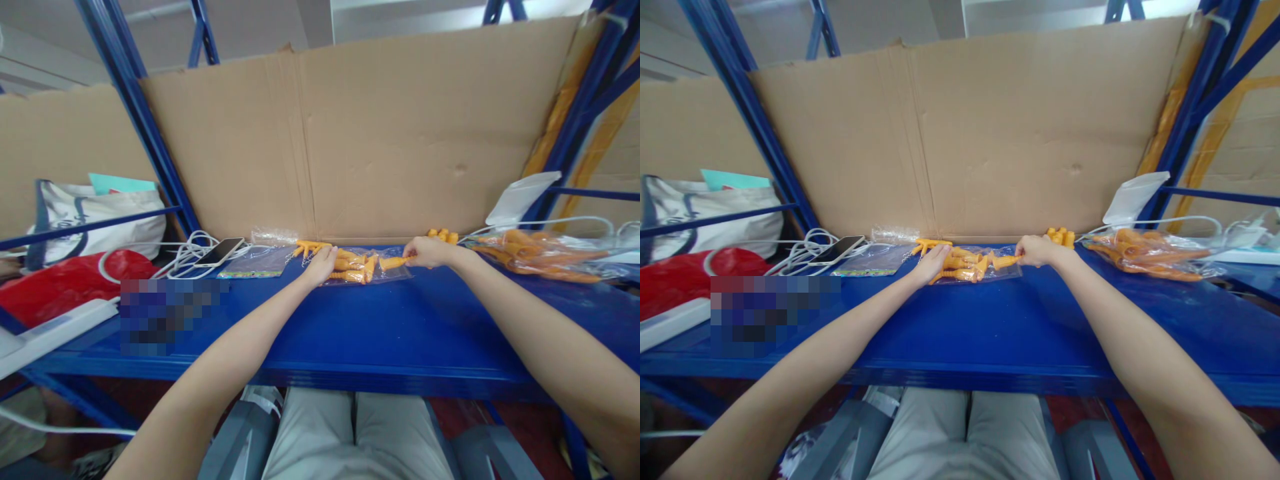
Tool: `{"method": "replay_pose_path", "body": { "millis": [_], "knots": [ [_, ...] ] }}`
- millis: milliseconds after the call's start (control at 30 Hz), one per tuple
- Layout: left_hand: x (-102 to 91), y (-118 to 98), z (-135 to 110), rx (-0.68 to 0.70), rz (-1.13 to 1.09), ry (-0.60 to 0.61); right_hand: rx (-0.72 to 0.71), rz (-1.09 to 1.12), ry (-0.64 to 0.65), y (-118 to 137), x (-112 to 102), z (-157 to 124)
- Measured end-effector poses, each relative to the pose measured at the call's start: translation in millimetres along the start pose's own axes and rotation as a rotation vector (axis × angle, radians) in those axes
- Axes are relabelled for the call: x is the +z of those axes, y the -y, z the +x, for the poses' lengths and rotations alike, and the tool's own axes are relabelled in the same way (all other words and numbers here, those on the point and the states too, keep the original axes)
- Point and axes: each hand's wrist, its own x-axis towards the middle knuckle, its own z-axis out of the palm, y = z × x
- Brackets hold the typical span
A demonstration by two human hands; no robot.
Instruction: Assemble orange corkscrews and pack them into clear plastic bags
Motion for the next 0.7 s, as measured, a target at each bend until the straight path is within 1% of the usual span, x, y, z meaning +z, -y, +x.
{"method": "replay_pose_path", "body": {
  "millis": [133,200,367,467,567,633,700],
  "knots": [
    [1.1,2,0,0.004,-0.003,0.014,0.027,-0.049,0.026,11,-8,-9],
    [1.0,2,1,0.016,0.0,0.029,0.034,-0.11,0.023,16,-11,-13],
    [1.7,7,3,0.042,-0.008,0.032,0.102,-0.437,-0.088,25,-17,-19],
    [2.7,8,4,0.038,-0.016,0.017,0.107,-0.515,-0.102,29,-18,-21],
    [2.8,7,3,0.023,-0.013,0.011,0.06,-0.431,-0.069,28,-16,-19],
    [2.2,6,2,0.013,-0.008,0.017,0.0,-0.264,-0.015,23,-14,-15],
    [1.4,4,2,0.0,-0.004,0.018,-0.076,-0.04,0.032,15,-12,-11]
  ]
}}
